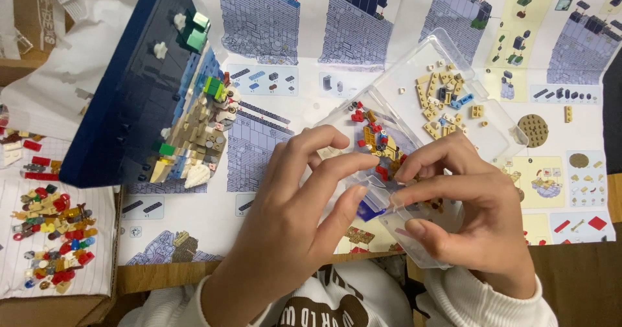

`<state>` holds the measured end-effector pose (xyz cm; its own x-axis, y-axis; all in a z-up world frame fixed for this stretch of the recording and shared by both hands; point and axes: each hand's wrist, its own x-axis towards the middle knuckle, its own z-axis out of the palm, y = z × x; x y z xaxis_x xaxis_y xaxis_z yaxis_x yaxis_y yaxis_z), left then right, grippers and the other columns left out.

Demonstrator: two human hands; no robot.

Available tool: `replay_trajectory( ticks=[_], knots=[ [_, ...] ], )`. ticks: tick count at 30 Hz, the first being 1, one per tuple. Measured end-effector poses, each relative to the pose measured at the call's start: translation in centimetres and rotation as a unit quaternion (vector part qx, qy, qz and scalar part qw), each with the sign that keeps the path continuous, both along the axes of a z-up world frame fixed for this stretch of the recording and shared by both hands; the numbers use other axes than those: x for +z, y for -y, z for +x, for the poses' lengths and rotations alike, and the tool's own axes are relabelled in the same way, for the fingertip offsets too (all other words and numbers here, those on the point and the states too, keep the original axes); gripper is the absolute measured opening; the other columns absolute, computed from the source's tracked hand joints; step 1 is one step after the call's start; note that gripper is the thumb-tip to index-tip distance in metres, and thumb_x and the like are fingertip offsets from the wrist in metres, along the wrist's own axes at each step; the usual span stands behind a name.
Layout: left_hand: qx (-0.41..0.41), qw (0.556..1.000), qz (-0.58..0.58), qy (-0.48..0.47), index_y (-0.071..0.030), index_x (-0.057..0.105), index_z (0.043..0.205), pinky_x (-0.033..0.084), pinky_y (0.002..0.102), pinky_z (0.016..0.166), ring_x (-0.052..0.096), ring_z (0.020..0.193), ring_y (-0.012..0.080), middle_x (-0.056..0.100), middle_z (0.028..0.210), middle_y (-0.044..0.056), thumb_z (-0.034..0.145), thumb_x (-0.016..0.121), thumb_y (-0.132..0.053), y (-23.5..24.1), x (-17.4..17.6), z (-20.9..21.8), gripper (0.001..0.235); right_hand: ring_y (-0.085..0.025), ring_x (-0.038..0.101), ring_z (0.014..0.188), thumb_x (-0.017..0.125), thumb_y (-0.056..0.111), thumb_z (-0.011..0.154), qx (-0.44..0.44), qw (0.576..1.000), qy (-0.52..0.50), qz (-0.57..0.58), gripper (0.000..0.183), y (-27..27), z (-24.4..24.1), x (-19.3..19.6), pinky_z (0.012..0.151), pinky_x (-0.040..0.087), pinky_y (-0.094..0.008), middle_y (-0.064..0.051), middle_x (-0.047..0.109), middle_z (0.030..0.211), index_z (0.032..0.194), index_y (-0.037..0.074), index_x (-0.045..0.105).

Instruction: The person assembles a small Lego structure by attaching green and white pieces to a partially built model. They then open a plastic bag, pour out white circular baseplates, and sort through various small Lego pieces in clear containers and a cardboard box.

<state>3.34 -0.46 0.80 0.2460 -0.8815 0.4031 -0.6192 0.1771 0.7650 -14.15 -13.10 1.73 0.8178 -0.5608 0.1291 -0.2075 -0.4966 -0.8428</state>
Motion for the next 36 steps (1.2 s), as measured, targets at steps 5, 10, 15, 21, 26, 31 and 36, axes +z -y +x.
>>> replay_trajectory(
  ticks=[5,10,15,21,26,31,36],
  knots=[
    [-0.006,1.000,-0.003,0.028,-0.010,0.059,0.115,0.045,0.042,0.095,0.050,0.090,0.0270,0.045,0.121,0.014,0.087,0.076,-0.017,-0.2,-0.2,-0.1,0.033,-0.018,0.062,0.088,0.067,0.027,0.075,-0.003,1.000,0.005,0.002,0.021,0.1,-0.1,-0.1,0.069,0.053,-0.026,-0.009,0.063,0.095,0.088,0.013,0.075],
    [-0.021,0.999,0.001,0.042,-0.007,0.056,0.119,0.045,0.041,0.097,0.052,0.098,0.0290,0.045,0.122,0.015,0.088,0.079,-0.018,-0.2,-0.1,0.1,0.040,-0.018,0.061,0.088,0.067,0.028,0.075,0.002,1.000,-0.002,0.000,0.022,0.1,-0.1,0.0,0.070,0.050,-0.027,-0.010,0.062,0.095,0.087,0.012,0.075],
    [-0.031,0.999,0.007,0.034,-0.003,0.054,0.120,0.043,0.040,0.099,0.053,0.108,0.0294,0.045,0.116,0.014,0.090,0.074,-0.020,-0.2,0.0,0.4,0.040,-0.019,0.062,0.089,0.068,0.029,0.074,0.001,1.000,-0.004,0.005,0.023,0.1,-0.1,-0.1,0.070,0.051,-0.026,-0.011,0.062,0.098,0.087,0.012,0.075],
    [-0.035,0.999,0.007,0.041,-0.002,0.056,0.113,0.044,0.040,0.099,0.054,0.105,0.0282,0.044,0.112,0.013,0.086,0.078,-0.020,-0.2,-0.1,0.5,0.039,-0.019,0.061,0.093,0.069,0.028,0.073,0.006,1.000,-0.006,-0.019,0.020,0.0,0.1,0.0,0.075,0.048,-0.029,-0.010,0.062,0.098,0.086,0.013,0.075],
    [-0.037,0.998,0.011,0.046,-0.004,0.056,0.108,0.046,0.038,0.092,0.052,0.094,0.0266,0.044,0.112,0.013,0.085,0.080,-0.020,-0.3,-0.2,0.6,0.037,-0.018,0.059,0.092,0.067,0.027,0.074,0.008,0.999,-0.012,-0.031,0.021,-0.2,0.2,0.1,0.073,0.048,-0.029,-0.008,0.063,0.098,0.086,0.014,0.076],
    [-0.049,0.996,0.044,0.055,-0.007,0.055,0.102,0.046,0.041,0.095,0.054,0.091,0.0254,0.046,0.111,0.012,0.088,0.074,-0.018,-0.7,-0.5,1.2,0.026,-0.018,0.054,0.088,0.072,0.022,0.074,0.018,0.991,-0.026,-0.127,0.015,-1.2,1.0,0.2,0.069,0.045,-0.028,-0.004,0.066,0.099,0.087,0.016,0.078],
    [-0.034,0.993,0.057,0.099,-0.006,0.056,0.106,0.038,0.052,0.112,0.054,0.104,0.0278,0.046,0.110,0.012,0.088,0.073,-0.020,-1.0,-0.5,1.3,0.029,-0.020,0.052,0.085,0.073,0.025,0.077,0.016,0.980,-0.026,-0.196,0.016,-2.3,1.5,0.0,0.076,0.041,-0.032,-0.003,0.065,0.094,0.089,0.016,0.075]
  ],
)
